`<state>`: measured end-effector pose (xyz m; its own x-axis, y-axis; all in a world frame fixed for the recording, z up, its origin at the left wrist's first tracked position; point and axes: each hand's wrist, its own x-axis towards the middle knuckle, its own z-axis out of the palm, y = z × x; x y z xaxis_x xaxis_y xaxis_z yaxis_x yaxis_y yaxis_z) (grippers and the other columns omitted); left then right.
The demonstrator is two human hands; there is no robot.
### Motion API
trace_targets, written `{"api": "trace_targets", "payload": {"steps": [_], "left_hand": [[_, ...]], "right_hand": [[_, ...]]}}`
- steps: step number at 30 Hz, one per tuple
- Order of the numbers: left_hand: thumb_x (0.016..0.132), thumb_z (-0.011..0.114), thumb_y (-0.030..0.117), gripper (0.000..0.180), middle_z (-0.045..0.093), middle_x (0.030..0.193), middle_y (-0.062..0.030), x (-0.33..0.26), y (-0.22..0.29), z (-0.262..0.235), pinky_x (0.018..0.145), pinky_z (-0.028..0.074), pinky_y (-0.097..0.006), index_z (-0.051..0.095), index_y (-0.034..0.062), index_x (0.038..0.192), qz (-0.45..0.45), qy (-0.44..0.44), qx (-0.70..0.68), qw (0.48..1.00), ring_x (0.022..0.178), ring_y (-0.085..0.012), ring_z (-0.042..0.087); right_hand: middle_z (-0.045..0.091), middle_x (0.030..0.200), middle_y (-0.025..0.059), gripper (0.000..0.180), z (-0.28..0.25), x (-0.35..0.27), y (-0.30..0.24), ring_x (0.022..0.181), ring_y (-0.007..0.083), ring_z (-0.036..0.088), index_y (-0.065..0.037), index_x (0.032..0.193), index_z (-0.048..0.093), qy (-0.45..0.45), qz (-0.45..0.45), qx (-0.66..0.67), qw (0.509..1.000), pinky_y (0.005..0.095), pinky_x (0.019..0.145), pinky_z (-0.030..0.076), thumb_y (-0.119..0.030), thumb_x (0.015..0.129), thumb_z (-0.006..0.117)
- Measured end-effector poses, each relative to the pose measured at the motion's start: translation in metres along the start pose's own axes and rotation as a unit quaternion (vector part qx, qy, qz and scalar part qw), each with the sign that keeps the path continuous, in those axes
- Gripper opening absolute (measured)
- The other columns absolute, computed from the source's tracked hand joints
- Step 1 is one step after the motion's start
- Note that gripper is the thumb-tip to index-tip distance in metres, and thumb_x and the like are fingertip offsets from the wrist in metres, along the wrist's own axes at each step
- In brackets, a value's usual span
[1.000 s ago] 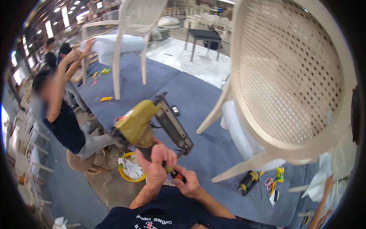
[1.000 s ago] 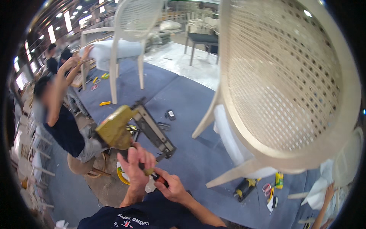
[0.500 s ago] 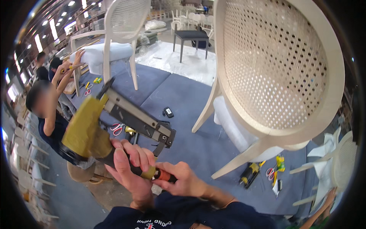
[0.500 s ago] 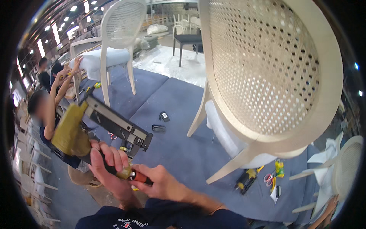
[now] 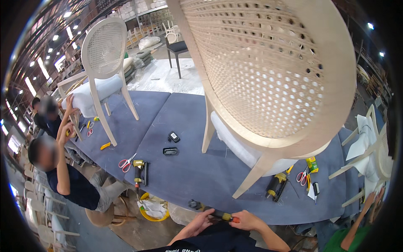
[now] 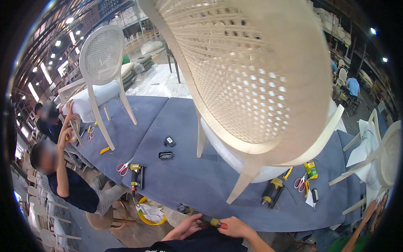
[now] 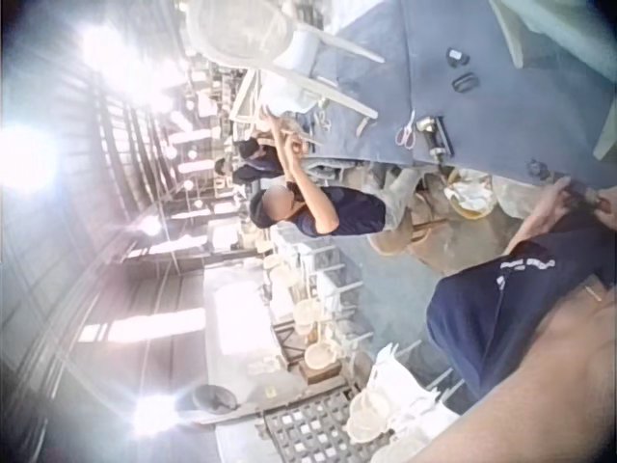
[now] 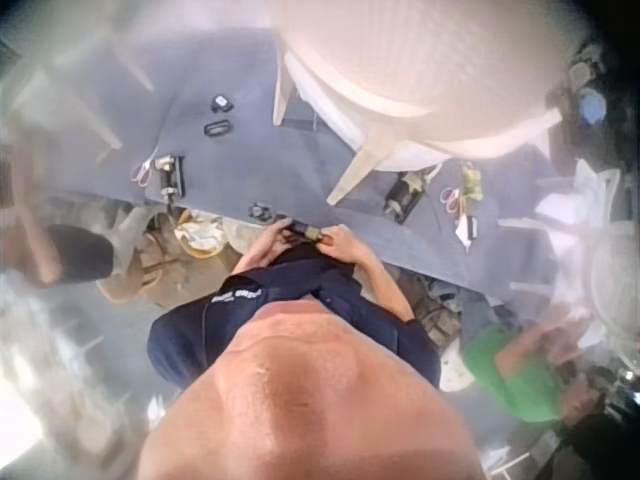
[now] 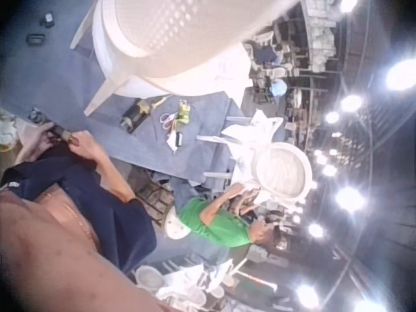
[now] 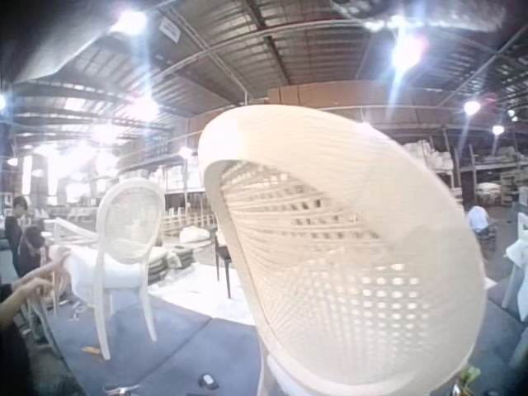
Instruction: The person staples white fabric onto the underside of a white chair frame using a yellow pneumatic staple gun. They smooth the fabric, reposition the chair, and use a screwdriver to tuck and secure fabric edges along the frame. The person then uses the staple gun again to finish attaching the fabric.
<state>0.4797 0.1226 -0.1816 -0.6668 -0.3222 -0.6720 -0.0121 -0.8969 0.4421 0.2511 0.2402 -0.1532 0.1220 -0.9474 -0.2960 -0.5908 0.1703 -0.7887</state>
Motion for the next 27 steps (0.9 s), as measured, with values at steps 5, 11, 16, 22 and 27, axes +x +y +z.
{"api": "trace_targets", "payload": {"steps": [5, 11, 16, 22, 27], "left_hand": [[0.103, 0.063, 0.034, 0.042, 0.071, 0.122, -0.0135, 0.031, 0.0, 0.049, 0.102, 0.046, -0.034, 0.071, -0.0056, 0.114, 0.111, -0.099, 0.446, 0.883, 0.112, -0.0177, 0.064], [0.094, 0.071, 0.019, 0.074, 0.037, 0.155, -0.0189, 0.051, 0.026, 0.192, 0.116, 0.036, -0.046, 0.032, 0.0009, 0.155, 0.518, 0.151, 0.458, 0.706, 0.142, -0.0333, 0.042], [0.093, 0.067, 0.014, 0.084, 0.019, 0.162, -0.0196, 0.128, 0.013, 0.235, 0.12, 0.029, -0.047, 0.019, 0.0026, 0.161, 0.635, 0.242, 0.439, 0.589, 0.148, -0.035, 0.029], [0.099, 0.066, 0.032, 0.078, 0.026, 0.158, -0.0216, 0.162, 0.006, 0.23, 0.118, 0.03, -0.047, 0.026, 0.0018, 0.159, 0.669, 0.258, 0.353, 0.601, 0.148, -0.0356, 0.028], [0.105, 0.057, 0.04, 0.07, 0.027, 0.158, -0.0198, 0.169, 0.004, 0.224, 0.113, 0.038, -0.046, 0.031, 0.0035, 0.158, 0.666, 0.268, 0.366, 0.592, 0.143, -0.0336, 0.035]], "right_hand": [[0.062, 0.071, 0.0222, 0.032, -0.049, -0.103, 0.063, 0.07, 0.0454, 0.061, 0.0, 0.085, 0.064, 0.068, 0.116, 0.012, 0.991, 0.047, 0.064, 0.048, -0.029, 0.082, 0.076], [0.065, 0.073, 0.0228, 0.033, -0.039, -0.181, 0.183, 0.073, 0.0463, 0.064, -0.001, 0.08, 0.062, 0.203, 0.178, -0.05, 0.961, 0.0526, 0.067, 0.05, -0.031, 0.083, 0.075], [0.064, 0.069, 0.0206, 0.03, -0.003, -0.154, 0.276, 0.069, 0.0464, 0.063, -0.007, 0.089, 0.064, 0.32, 0.148, -0.101, 0.93, 0.0555, 0.065, 0.049, -0.033, 0.083, 0.076], [0.069, 0.073, 0.0154, 0.027, 0.003, -0.092, 0.337, 0.074, 0.0405, 0.069, -0.012, 0.103, 0.062, 0.205, 0.072, -0.224, 0.95, 0.0485, 0.059, 0.049, -0.034, 0.089, 0.071], [0.07, 0.084, 0.0142, 0.032, 0.004, -0.095, 0.359, 0.079, 0.0387, 0.069, -0.011, 0.101, 0.062, 0.144, -0.039, -0.196, 0.969, 0.0493, 0.063, 0.05, -0.033, 0.083, 0.074]]}}
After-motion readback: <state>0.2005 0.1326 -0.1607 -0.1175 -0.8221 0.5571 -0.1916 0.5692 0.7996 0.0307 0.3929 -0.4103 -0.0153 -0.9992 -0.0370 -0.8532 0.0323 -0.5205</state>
